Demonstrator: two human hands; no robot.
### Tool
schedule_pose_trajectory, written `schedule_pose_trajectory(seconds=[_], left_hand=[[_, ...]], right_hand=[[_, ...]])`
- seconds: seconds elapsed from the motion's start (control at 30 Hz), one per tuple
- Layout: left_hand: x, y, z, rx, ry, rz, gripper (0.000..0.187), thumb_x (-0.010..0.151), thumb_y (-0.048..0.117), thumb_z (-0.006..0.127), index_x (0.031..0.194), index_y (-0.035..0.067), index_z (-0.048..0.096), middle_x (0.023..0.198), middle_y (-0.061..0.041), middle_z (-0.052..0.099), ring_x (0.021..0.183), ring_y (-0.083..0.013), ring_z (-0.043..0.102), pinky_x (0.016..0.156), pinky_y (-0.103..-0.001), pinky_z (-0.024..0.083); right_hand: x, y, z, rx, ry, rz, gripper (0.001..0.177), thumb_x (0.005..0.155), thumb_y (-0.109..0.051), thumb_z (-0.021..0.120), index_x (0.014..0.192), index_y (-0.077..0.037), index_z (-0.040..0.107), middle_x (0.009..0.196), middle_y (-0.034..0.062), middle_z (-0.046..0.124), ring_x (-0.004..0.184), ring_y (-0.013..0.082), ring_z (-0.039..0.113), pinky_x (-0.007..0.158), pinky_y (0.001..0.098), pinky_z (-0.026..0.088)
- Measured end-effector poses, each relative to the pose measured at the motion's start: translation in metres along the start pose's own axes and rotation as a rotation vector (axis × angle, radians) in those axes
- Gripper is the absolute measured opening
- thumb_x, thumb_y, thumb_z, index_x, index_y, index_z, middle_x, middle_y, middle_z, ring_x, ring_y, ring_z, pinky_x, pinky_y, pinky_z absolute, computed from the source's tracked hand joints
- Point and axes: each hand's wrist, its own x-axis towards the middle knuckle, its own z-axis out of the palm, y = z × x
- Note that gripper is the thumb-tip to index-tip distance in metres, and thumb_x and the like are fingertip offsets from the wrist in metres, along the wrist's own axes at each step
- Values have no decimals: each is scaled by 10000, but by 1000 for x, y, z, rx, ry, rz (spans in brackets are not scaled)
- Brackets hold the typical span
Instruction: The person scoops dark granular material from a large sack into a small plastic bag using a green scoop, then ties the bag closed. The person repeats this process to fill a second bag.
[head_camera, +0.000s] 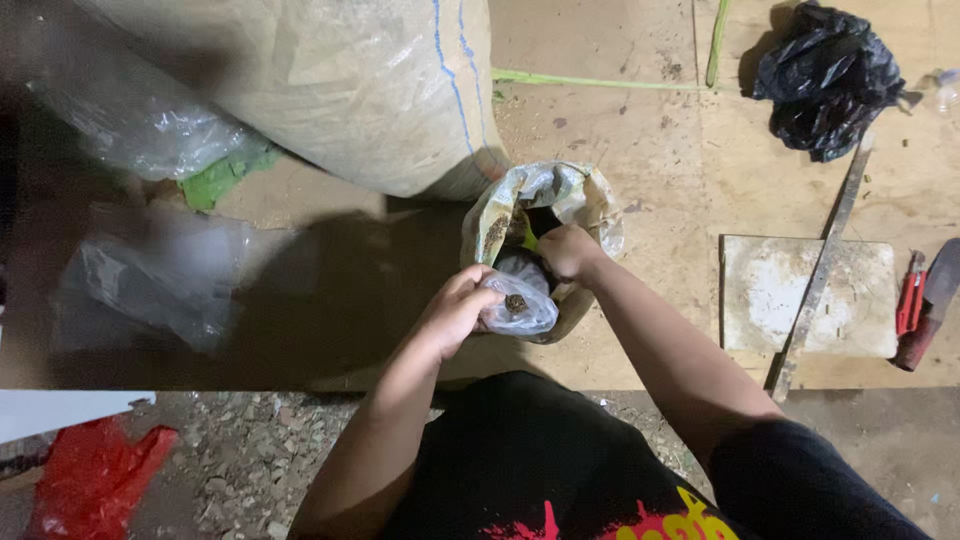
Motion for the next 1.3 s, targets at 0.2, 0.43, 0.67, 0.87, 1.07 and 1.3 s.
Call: schedule_pose_trajectory(seconds=[0.2, 0.43, 0.67, 0.87, 1.07, 1.3], left_hand=[[-2, 30, 10, -38, 47, -110, 245, 918, 167, 647, 1134, 51, 636, 880, -53, 642, 688, -116, 621, 561, -303, 559], [15, 65, 25, 84, 133, -56, 181, 919, 85, 655, 1089, 22, 657, 829, -64, 681, 601, -127, 661, 457, -281, 535], [32, 85, 40, 252, 137, 77, 159, 942, 106, 670, 1024, -30, 677, 772, -84, 691, 548, -138, 666, 444, -280, 511], [41, 92, 51, 213, 109, 55, 150, 949, 93, 641, 1030, -30, 673, 769, -85, 684, 527, -148, 660, 438, -296, 513], [32, 106, 59, 406, 176, 34, 158, 956, 135, 652, 1051, 17, 698, 775, -69, 719, 518, -128, 659, 456, -287, 519], [23, 116, 67, 521, 213, 2, 168, 965, 169, 657, 1042, 28, 704, 759, -89, 735, 504, -143, 666, 448, -287, 503]], right_hand=[[-58, -4, -34, -39, 172, -106, 271, 935, -235, 609, 980, -20, 769, 756, 133, 732, 666, 225, 675, 662, 392, 549], [-128, -19, -88, -93, 187, -20, 302, 955, -313, 616, 1079, -103, 794, 736, 107, 723, 661, 192, 647, 666, 366, 534], [-197, -38, -134, -218, 147, -54, 337, 975, -333, 602, 1128, -113, 807, 704, 150, 718, 628, 230, 631, 636, 402, 534], [-224, -57, -136, -486, 48, -200, 370, 976, -388, 567, 1160, -151, 783, 974, 111, 776, 841, 233, 711, 819, 395, 576], [-231, -97, -120, -589, -63, -8, 518, 1028, -517, 441, 1163, -124, 751, 1075, 130, 763, 1005, 260, 702, 987, 415, 536], [-229, -145, -105, -735, -253, 112, 490, 1112, -228, 344, 1015, 39, 743, 1030, 232, 748, 999, 279, 740, 884, 361, 606]])
